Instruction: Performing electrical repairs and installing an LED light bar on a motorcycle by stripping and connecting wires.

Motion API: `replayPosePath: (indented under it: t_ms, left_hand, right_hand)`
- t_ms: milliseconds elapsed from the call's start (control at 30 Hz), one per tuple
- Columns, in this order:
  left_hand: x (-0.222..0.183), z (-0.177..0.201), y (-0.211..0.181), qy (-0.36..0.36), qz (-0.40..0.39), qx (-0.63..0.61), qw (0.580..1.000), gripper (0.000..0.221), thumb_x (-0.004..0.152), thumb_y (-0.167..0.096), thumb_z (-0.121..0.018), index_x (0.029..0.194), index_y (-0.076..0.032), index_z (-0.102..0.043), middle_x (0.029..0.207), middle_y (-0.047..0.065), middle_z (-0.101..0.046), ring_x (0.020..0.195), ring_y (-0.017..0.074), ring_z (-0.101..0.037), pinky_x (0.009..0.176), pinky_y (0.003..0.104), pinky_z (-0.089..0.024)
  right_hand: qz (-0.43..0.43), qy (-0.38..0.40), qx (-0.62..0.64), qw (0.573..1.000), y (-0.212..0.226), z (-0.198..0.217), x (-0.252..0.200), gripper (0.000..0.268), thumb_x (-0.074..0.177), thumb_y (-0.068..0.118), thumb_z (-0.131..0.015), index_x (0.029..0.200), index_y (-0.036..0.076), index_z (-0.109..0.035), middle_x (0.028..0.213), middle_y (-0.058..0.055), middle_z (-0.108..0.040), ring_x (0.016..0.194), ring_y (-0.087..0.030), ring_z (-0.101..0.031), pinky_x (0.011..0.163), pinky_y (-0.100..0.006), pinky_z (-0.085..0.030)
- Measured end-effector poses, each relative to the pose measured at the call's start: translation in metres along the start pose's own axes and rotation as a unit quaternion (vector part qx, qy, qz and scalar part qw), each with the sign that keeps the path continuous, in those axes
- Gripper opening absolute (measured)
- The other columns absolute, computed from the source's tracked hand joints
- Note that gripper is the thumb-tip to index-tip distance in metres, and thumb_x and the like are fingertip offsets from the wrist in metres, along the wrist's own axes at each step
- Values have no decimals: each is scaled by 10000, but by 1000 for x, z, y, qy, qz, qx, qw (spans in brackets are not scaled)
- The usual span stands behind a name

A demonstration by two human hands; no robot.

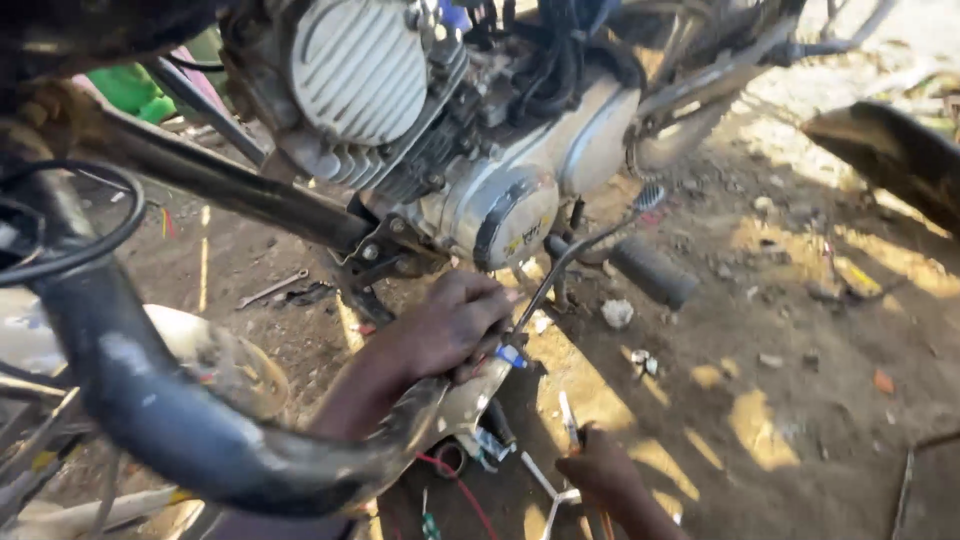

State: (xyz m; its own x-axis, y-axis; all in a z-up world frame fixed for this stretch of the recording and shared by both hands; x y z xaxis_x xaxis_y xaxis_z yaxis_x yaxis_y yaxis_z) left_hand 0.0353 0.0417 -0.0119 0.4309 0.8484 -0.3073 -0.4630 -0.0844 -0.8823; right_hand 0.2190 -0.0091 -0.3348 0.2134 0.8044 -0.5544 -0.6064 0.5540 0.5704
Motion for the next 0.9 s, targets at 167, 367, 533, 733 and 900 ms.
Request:
replayPosePath:
  t_ms: [167,367,533,733,900]
  left_hand:
    - [1,1,4,-46,-86,5,995,390,1103,-244,-456,767,-56,-520,501,56,-489,298,145,-412,284,248,-398]
    - [-1,4,21,-173,-122,-157,965,410,1086,-299,-469,766,-52,-539,484,58,-442,271,156,-426,263,246,-349]
    - [-15,-10,15,-286,-143,-309,896,328,1060,-262,-485,800,-62,-510,433,86,-401,269,232,-513,374,356,-522]
    - [-16,-15,11,-389,-190,-402,807,302,1070,-230,-492,805,-85,-502,472,78,-409,284,219,-496,439,359,-519]
    - [-10,-17,37,-410,-207,-462,759,298,1006,-298,-507,760,-130,-494,465,73,-408,299,222,-472,420,364,-469]
  right_hand:
    - [-30,34,-70,997,8,39,-14,524,849,168,-632,1349,174,-478,930,-32,-710,736,-130,-648,568,-250,-518]
    - [91,15,-246,965,19,69,35,568,919,292,-617,1444,217,-412,991,39,-732,719,-83,-624,528,-220,-465]
    - [265,74,-349,896,44,103,75,689,762,280,-732,1381,49,-538,1088,-211,-759,1118,-398,-728,907,-533,-589]
    - [405,276,-418,765,118,186,-20,789,943,349,-638,1605,242,-224,1421,-224,-596,1298,-455,-588,1086,-553,-488]
    - [349,388,-75,850,138,231,-96,802,913,203,-574,1637,105,-243,1263,-271,-669,1065,-363,-747,871,-425,-617]
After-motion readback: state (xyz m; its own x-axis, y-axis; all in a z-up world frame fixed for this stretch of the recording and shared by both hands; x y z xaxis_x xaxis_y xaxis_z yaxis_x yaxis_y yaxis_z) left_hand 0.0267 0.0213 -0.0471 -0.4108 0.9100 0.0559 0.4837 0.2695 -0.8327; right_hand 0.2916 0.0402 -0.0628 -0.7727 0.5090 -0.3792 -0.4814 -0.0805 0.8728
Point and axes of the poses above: each hand's wrist, its own x-axis towards the middle knuckle, its own z-axis out of the back of the hand, y = z × x, the point moved 4 cm from there along x, towards the middle knuckle
